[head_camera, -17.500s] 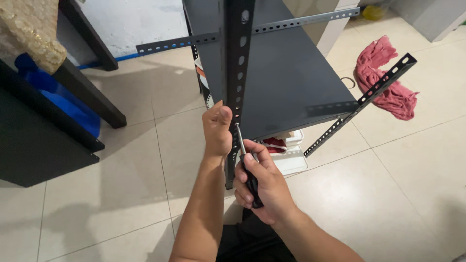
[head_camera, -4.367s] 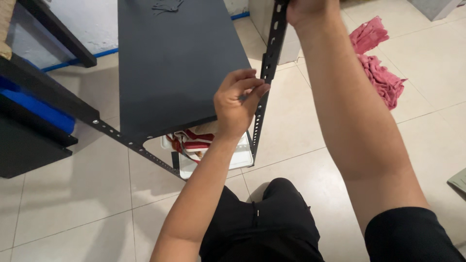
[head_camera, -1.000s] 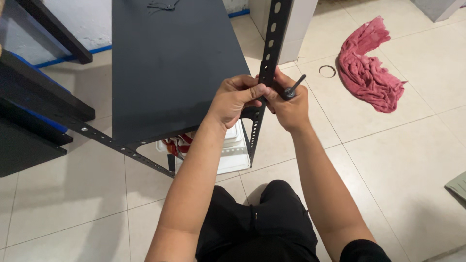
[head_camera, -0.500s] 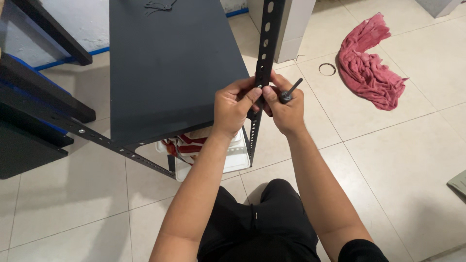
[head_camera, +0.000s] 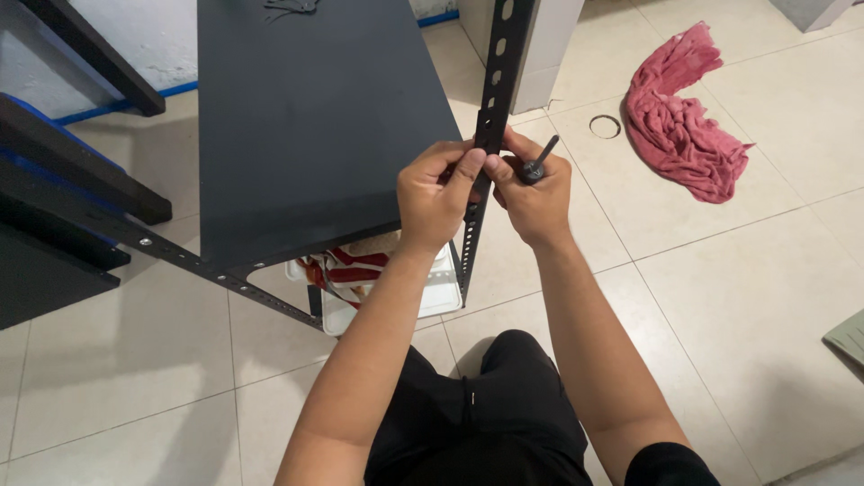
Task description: The person assembles a metal shelving unit by attaching vertical uprights to a horizontal shelf using a screwdriver and screws. They align the uprights, insert screws into the holes, and tighten them to secure the frame.
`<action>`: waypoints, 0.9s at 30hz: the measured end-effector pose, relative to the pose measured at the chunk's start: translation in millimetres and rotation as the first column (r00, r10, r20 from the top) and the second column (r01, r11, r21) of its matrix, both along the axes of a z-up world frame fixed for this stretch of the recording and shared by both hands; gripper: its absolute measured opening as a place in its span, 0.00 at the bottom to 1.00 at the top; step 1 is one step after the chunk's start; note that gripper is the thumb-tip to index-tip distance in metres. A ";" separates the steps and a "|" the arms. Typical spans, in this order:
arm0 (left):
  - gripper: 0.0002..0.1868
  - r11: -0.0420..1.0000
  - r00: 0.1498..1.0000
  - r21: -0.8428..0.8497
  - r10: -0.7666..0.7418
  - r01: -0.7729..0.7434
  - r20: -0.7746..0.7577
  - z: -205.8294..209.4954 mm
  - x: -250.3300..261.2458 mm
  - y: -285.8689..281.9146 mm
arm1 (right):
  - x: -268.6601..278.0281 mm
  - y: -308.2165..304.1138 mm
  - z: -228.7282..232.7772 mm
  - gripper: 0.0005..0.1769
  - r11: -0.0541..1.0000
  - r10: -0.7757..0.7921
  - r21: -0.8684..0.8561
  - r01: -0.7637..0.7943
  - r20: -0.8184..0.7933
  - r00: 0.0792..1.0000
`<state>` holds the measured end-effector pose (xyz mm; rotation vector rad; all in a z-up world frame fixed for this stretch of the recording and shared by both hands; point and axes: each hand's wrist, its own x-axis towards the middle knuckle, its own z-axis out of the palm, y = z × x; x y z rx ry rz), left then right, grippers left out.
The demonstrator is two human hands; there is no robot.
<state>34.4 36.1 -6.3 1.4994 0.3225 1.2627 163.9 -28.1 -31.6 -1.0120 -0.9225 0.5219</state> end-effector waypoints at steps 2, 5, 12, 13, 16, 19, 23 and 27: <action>0.10 0.997 0.998 0.053 0.060 -0.059 -0.026 6.0 1.2 -2.9 | 2.9 1.6 1.2 0.21 1.000 0.004 -0.001 -0.004 0.015 1.000; 0.10 0.983 0.990 0.137 0.131 -0.121 -0.061 10.9 1.4 -6.2 | 8.7 1.9 1.6 0.19 1.000 0.005 0.022 -0.007 0.071 0.997; 0.11 0.955 0.960 0.216 0.239 -0.205 -0.144 26.3 3.9 -15.1 | 7.9 -0.3 -0.6 0.21 1.000 -0.007 0.019 0.006 0.098 0.995; 0.11 0.945 0.953 0.237 0.264 -0.225 -0.149 31.3 3.8 -15.7 | 7.8 -0.5 -1.0 0.21 1.000 -0.020 -0.009 0.021 0.089 0.996; 0.14 0.884 0.952 0.373 0.305 -0.282 -0.003 51.1 5.4 -14.1 | 7.1 -0.5 -0.8 0.22 1.000 0.008 0.017 -0.009 0.047 0.999; 0.15 0.861 0.958 0.438 0.286 -0.258 0.004 74.4 8.6 -5.4 | 10.1 -2.3 3.0 0.22 0.998 0.057 -0.042 -0.056 0.010 0.998; 0.15 0.860 0.937 0.465 0.313 -0.209 -0.158 90.9 9.0 2.5 | 11.9 -1.4 8.1 0.22 0.997 0.078 -0.010 -0.079 -0.034 0.996; 0.16 0.852 0.934 0.495 0.301 -0.172 -0.194 90.3 8.7 5.5 | 14.9 -2.8 8.2 0.21 0.991 0.129 0.027 -0.128 -0.026 0.991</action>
